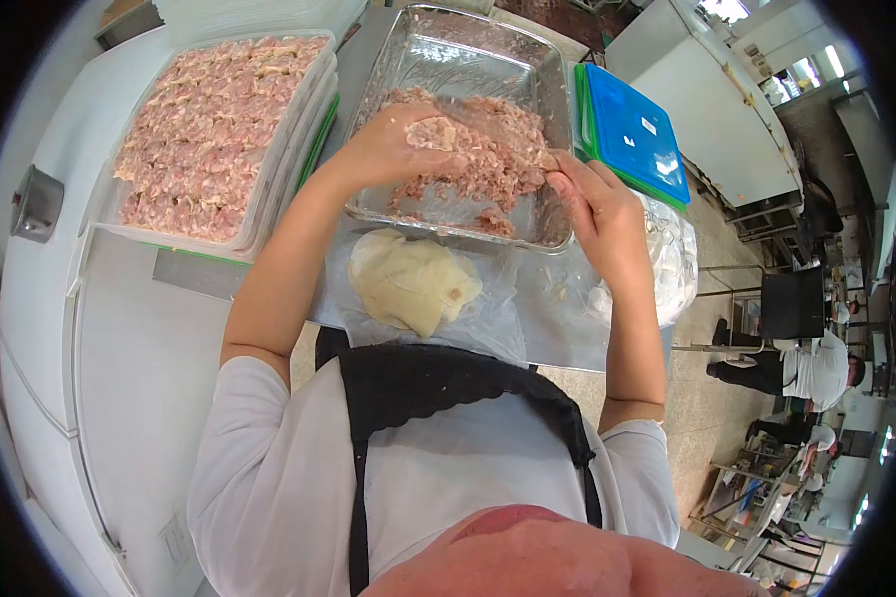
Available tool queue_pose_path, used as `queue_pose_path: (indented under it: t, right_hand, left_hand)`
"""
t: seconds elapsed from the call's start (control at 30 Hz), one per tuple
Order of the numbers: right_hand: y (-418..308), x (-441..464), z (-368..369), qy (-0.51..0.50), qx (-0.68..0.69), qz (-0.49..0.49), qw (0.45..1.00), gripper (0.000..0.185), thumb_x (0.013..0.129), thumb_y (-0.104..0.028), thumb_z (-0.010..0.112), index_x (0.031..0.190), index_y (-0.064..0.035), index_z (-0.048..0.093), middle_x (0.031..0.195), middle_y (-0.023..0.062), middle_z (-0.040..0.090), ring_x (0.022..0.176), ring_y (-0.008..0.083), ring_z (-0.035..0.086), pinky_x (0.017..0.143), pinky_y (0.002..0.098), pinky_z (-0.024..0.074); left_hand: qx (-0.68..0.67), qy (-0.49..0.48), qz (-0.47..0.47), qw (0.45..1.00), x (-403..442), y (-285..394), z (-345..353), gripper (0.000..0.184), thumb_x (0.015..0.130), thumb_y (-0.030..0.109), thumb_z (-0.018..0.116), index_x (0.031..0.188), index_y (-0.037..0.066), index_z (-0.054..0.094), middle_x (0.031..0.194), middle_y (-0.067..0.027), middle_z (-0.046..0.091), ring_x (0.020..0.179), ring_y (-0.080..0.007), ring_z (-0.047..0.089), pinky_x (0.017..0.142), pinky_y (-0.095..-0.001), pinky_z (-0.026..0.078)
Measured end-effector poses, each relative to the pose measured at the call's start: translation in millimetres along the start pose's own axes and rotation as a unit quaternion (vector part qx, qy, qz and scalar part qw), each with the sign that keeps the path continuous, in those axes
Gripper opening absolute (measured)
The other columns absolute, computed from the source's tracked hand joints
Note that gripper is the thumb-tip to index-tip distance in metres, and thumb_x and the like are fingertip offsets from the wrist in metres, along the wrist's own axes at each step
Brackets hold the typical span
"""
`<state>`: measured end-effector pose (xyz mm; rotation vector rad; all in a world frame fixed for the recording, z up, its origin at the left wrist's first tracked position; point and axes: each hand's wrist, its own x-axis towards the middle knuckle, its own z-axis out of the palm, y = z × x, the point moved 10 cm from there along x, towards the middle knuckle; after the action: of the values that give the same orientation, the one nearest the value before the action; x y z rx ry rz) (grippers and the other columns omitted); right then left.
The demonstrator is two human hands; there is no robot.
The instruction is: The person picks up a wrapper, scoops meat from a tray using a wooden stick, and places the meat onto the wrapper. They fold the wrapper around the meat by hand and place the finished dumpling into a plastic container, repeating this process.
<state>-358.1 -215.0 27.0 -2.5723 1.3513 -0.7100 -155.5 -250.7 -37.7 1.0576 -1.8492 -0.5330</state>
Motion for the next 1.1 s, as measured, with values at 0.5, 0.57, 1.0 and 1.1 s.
queue_pose_path:
  t: [0.5,0.57,1.0,1.1]
  right_hand:
    - [52,-22,90,-0.209,0.404,0.168,0.874,0.037,0.101,-0.038,0.049,0.108,-0.0056,0.066,0.058,-0.0098,0.030,0.053,0.0020,0.027,0.048,0.0197,0.0201]
    - [58,-24,93,-0.226,0.369,0.195,0.880,0.035,0.099,-0.033,0.051,0.108,-0.0029,0.067,0.067,0.0037,0.057,0.061,0.0176,0.051,0.060,0.0315,0.0446]
    - [-20,-2,12,0.006,-0.055,-0.102,0.993,0.021,0.090,-0.023,0.064,0.107,-0.0115,0.068,0.084,0.0111,0.063,0.075,0.0317,0.062,0.065,0.0402,0.0485]
    - [-4,4,12,-0.047,-0.079,-0.076,0.993,0.024,0.091,-0.025,0.061,0.109,-0.0107,0.067,0.085,0.0120,0.064,0.075,0.0339,0.063,0.066,0.0415,0.0500]
  left_hand:
    - [-0.040,-0.001,-0.077,0.996,-4,-4,1,0.039,0.073,0.023,0.083,0.101,0.004,0.064,0.097,-0.0068,0.067,0.096,-0.0169,0.059,0.089,-0.0311,0.044]
    - [-0.089,-0.029,-0.054,0.994,1,-2,8,0.040,0.072,0.025,0.083,0.101,0.004,0.064,0.099,-0.0075,0.067,0.097,-0.0174,0.059,0.089,-0.0317,0.044]
    - [-0.075,-0.071,-0.075,0.992,-4,-34,21,0.043,0.073,0.029,0.083,0.104,0.005,0.064,0.100,-0.0072,0.066,0.096,-0.0189,0.060,0.087,-0.0332,0.046]
    - [-0.060,-0.080,-0.085,0.991,-4,-6,15,0.046,0.072,0.026,0.084,0.109,0.006,0.064,0.105,-0.0094,0.065,0.099,-0.0180,0.060,0.089,-0.0330,0.046]
